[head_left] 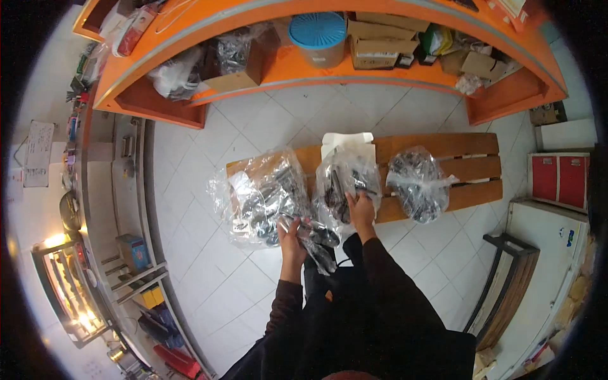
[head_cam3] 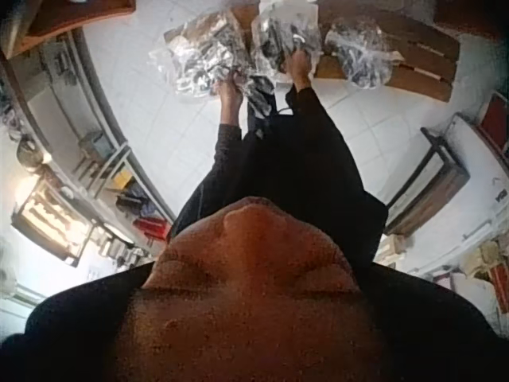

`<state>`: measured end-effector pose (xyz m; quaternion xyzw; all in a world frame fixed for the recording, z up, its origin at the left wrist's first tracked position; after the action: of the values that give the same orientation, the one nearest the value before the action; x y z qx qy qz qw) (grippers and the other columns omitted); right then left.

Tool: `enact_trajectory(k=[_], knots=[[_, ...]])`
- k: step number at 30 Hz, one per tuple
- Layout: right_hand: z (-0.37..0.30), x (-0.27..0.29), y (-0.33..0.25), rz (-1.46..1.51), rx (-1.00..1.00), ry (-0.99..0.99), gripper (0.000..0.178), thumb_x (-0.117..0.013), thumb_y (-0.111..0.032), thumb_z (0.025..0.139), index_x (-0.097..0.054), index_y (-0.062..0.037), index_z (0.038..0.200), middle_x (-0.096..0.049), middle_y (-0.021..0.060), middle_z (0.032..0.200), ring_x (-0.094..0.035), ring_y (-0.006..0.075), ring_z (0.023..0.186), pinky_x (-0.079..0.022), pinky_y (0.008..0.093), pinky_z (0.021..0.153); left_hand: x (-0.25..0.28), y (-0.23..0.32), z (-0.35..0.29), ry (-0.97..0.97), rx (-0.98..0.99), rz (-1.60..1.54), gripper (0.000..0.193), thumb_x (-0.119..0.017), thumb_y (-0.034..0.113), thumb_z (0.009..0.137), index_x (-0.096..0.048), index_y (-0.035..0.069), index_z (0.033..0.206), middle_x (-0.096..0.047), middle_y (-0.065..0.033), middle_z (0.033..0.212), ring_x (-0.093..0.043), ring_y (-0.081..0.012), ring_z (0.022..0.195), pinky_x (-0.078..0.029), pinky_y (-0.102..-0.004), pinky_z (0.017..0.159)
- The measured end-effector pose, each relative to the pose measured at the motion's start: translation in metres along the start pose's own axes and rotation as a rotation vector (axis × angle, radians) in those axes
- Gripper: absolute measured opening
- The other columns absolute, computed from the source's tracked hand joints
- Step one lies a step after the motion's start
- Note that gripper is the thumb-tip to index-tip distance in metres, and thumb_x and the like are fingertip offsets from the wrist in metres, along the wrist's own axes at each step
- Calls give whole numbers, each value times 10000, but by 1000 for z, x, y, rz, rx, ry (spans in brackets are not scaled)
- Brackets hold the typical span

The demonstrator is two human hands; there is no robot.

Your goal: The person picks up several black plastic spoons from a bench, places them into a clear plastic bag, and then moves the bag to a counter near electronic devices.

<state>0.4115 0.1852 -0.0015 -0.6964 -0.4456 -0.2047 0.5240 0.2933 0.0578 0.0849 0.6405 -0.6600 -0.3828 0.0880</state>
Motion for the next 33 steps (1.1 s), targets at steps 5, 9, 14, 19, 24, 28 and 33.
enact_trajectory(k=[5,9,14,19,24,28,33], knots=[[-7,33,-7,-148,113,-226,580,-347,-551,757,-512,-26,942,-544,198,862,-522,347,783,-414,426,680,-14,-2,4,-46,-70,148,342,-521,42,763,-319,60,1038,-504,-92,830,-556,-199,739,-464,-282,567],[-47,51,-28,782,301,-689,474,-544,-222,765,-362,-15,1151,-464,150,1083,-490,204,930,-413,309,738,-30,-6,5,-163,-107,413,362,-538,35,755,-331,36,1052,-546,-93,776,-565,-178,743,-458,-255,598],[-66,47,-24,878,280,-531,387,-581,-59,720,-415,-2,1065,-513,77,986,-491,130,896,-395,245,734,-47,-11,1,-299,-73,205,298,-486,108,803,-359,57,1068,-527,-97,875,-535,-166,806,-442,-277,700],[-91,53,-33,733,182,-219,218,-527,-114,763,-469,20,925,-544,137,837,-534,211,772,-400,269,679,-47,-11,-12,-253,-33,363,298,-473,133,815,-360,68,1082,-491,-84,923,-534,-176,786,-430,-274,701],[-104,29,-2,853,51,-65,264,-517,-145,778,-411,4,969,-500,101,753,-495,178,683,-395,278,645,-29,-34,-26,-217,37,450,315,-524,-4,751,-386,54,1028,-502,-26,767,-490,-108,640,-418,-225,551],[-101,26,6,878,145,-161,356,-587,-178,735,-416,16,979,-504,75,775,-481,131,680,-397,268,618,-14,-42,-18,-173,13,478,306,-525,-1,749,-378,40,1015,-529,-58,806,-526,-124,679,-436,-223,561],[-88,27,18,641,195,-307,364,-599,-183,722,-448,21,983,-512,96,743,-494,150,629,-402,286,560,-11,-41,-5,-121,-61,362,267,-515,102,788,-374,46,1008,-521,-70,852,-547,-165,748,-455,-252,616]])
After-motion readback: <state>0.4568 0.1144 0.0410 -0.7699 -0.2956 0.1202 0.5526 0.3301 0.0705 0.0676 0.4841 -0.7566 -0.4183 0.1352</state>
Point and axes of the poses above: each hand's wrist, its own z-axis towards the middle knuckle, its own x-axis out of the back of the hand, y = z × x, the point moved 1 cm from there along z, towards the middle knuckle
